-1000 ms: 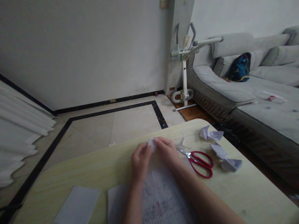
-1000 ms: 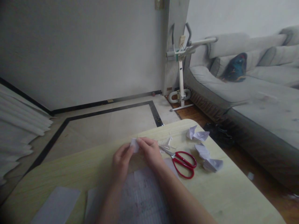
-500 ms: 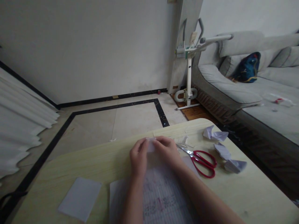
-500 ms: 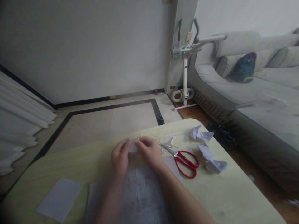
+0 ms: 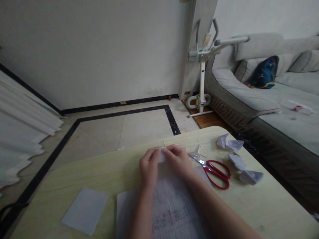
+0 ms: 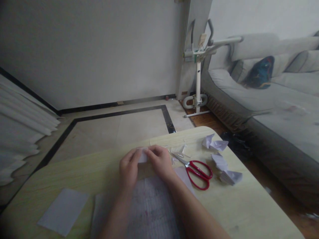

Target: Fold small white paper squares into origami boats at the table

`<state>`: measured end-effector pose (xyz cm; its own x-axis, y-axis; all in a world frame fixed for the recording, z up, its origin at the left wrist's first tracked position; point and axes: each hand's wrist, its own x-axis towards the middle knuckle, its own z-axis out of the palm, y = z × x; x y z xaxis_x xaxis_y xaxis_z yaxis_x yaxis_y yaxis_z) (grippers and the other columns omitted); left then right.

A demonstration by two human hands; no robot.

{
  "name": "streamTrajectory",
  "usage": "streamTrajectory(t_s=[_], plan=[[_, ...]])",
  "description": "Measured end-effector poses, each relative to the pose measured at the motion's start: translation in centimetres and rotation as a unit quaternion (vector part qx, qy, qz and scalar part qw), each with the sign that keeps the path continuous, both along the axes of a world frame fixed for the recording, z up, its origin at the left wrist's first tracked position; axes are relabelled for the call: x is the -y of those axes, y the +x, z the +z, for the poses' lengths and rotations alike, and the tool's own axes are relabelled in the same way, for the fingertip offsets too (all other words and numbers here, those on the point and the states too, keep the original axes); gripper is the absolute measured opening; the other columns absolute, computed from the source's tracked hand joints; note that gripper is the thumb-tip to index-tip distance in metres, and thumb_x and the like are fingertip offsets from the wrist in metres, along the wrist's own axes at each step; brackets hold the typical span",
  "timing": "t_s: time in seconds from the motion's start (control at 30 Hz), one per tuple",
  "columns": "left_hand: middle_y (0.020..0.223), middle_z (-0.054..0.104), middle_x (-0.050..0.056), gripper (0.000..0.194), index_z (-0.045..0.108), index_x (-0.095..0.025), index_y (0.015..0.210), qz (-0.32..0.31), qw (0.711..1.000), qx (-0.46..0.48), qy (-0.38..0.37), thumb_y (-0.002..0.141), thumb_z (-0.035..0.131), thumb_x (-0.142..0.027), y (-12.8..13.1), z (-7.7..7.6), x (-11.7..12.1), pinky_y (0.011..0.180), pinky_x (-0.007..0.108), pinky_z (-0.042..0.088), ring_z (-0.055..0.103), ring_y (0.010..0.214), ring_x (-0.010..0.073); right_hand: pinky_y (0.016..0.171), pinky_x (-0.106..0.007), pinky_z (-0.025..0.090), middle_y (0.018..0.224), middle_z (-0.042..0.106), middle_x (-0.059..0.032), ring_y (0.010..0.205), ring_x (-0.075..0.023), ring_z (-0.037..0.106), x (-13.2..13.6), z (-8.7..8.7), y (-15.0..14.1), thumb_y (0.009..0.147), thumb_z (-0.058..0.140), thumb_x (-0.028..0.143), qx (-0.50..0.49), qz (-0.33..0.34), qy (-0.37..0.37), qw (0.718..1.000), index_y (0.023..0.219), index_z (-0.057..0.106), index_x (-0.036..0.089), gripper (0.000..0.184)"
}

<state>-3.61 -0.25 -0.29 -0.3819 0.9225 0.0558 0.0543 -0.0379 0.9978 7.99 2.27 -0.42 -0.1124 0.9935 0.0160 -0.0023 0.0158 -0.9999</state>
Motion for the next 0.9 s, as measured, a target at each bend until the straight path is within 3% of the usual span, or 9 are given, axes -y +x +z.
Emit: streamTrajectory(t_s=[0.9], plan=[[0.089,0.074,0.006,0.021,0.073,-0.017,0.083,-0.016,1.000,-0.022,0.007,0.081,0.061,-0.033,-0.14,-0.23,0.01,0.082,0.029,0.048,0.066,0.087,0.0209,0.060,-0.025,0.043,0.067,0.062,0.0001,0.064,-0.0143,0.055,-0.14,-0.36,-0.16,0.073,0.070,0.031,-0.066,-0.009,-0.013,0.998,0.072,0.065,0.018,0.014]])
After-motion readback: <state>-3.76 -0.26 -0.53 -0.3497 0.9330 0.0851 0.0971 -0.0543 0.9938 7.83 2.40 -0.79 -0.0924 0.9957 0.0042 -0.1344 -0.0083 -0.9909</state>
